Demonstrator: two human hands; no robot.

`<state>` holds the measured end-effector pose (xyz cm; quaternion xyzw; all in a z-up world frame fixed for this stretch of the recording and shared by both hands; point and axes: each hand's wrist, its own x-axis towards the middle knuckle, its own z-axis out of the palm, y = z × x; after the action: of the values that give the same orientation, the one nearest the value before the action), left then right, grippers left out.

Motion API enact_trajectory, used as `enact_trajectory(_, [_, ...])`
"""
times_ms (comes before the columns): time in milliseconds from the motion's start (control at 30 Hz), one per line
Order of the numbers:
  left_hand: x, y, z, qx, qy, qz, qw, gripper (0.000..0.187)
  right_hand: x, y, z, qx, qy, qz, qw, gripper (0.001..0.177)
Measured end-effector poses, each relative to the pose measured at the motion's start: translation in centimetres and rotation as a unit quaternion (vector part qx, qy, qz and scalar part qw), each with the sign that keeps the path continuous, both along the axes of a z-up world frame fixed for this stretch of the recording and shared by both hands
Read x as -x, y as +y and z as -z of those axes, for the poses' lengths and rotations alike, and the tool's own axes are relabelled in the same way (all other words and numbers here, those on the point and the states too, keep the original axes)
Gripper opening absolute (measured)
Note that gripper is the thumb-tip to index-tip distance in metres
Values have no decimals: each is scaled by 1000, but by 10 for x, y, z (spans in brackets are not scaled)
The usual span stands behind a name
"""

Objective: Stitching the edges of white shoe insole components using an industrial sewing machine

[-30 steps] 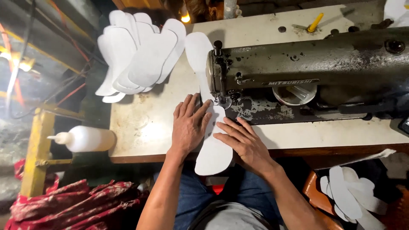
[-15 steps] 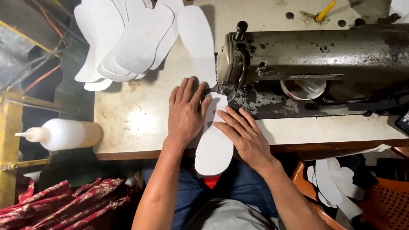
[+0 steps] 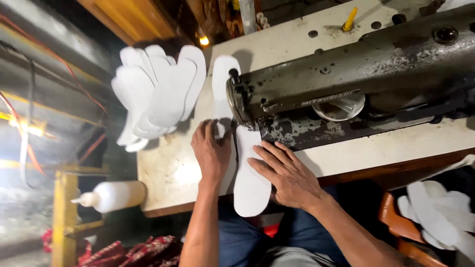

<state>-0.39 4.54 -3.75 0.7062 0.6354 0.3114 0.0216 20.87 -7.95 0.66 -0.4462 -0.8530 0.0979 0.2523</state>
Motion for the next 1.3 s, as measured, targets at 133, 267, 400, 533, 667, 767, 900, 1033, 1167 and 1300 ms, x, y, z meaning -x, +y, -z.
enact_trajectory(133, [2,-14,-19,-31,-22,16,999,43,1,3,14,-45,-8,24,999,74])
enact_trajectory(267, [42,-5,-32,-241,43,111,963,52,-5,3,7,-46,33,7,998,69])
enact_trajectory(400, [65,-9,-86,-247,132,33,959,50,-7,-3,8,-3,19,0,1000,71])
enact_trajectory(533, [70,-34,-62,-238,93,113,960,45,-13,-5,0,-26,29,10,999,62])
enact_trajectory(667, [42,-95,-29,8,-61,246,967,58,-10,-2,7,15,12,-7,1000,68])
enact_trajectory(767, [9,-127,-40,42,-46,295,954,52,-6,3,12,9,14,-10,1000,64])
enact_trajectory(900, [6,-141,-44,39,11,292,956,52,-8,7,12,19,61,-14,998,51])
enact_trajectory(1033, [7,-143,-44,29,33,287,957,62,0,5,7,-22,67,14,997,50])
enact_trajectory(1167, [7,-140,-39,-4,33,295,955,60,6,5,7,-89,-13,111,990,42])
enact_trajectory(1300, [11,-134,-39,-16,48,303,952,63,6,6,7,-108,-1,130,986,38])
